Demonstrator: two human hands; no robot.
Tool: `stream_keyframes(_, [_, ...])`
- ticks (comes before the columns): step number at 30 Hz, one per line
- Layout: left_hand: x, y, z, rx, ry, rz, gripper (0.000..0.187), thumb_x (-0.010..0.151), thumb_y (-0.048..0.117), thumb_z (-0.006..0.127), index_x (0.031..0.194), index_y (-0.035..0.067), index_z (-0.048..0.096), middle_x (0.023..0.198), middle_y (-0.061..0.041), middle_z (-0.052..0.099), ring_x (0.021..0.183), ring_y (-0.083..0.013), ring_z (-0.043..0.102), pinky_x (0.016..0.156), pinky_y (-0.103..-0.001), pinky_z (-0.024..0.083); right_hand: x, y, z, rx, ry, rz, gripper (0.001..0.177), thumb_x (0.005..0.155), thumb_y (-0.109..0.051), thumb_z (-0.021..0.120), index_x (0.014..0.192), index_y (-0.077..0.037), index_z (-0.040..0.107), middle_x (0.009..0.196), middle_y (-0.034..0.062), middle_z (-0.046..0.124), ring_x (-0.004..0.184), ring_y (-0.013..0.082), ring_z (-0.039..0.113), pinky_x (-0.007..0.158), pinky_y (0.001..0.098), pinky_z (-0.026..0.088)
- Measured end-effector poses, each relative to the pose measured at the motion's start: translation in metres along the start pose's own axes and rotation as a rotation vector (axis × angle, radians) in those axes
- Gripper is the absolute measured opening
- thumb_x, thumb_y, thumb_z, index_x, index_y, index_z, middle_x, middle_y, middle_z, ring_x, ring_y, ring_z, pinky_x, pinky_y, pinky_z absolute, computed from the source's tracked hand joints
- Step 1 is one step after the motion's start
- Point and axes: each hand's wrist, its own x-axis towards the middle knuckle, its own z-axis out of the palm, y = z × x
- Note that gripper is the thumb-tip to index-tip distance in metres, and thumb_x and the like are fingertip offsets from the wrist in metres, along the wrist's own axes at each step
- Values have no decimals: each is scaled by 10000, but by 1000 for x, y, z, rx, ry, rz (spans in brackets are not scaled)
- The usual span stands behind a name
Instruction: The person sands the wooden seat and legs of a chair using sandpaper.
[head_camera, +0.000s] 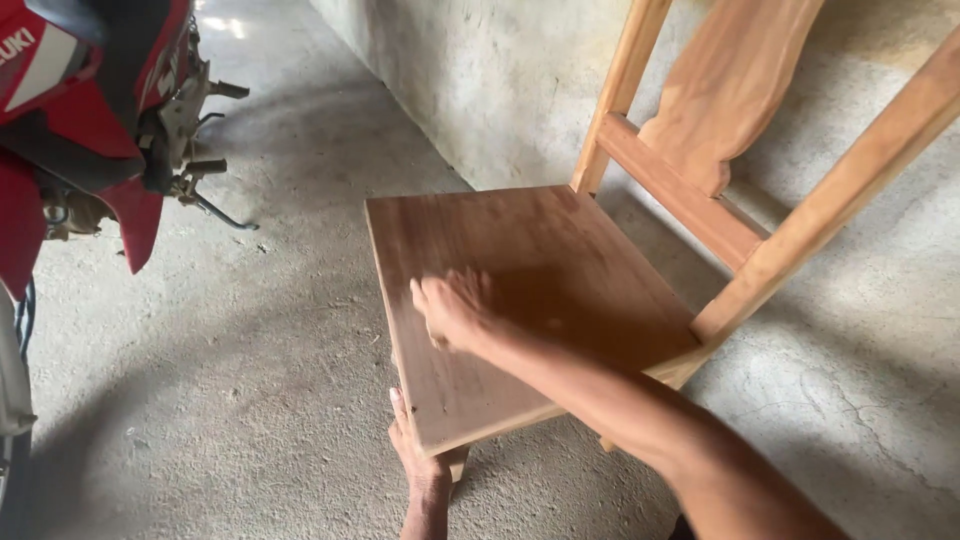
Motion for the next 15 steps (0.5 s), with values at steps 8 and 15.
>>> stream_keyframes(8, [-3, -2, -2, 115, -125, 348, 750, 1087, 599, 278, 1102, -65, 625, 760, -147, 675, 645, -250, 660, 656, -338, 592, -39, 4, -13, 230, 130, -530, 452, 1071, -157, 553, 621, -147, 504, 476, -30, 414, 357, 77, 322, 294, 279, 277])
stream_keyframes(15, [7, -31, -10, 329, 54, 523, 791, 1055, 630, 345, 1434, -51, 477, 1096, -255, 557, 873, -318, 592, 760, -436, 537, 18, -12, 3, -101, 279, -317, 494, 1043, -250, 572, 560, -175, 497, 440, -28, 367, 338, 87, 278, 318, 350, 278])
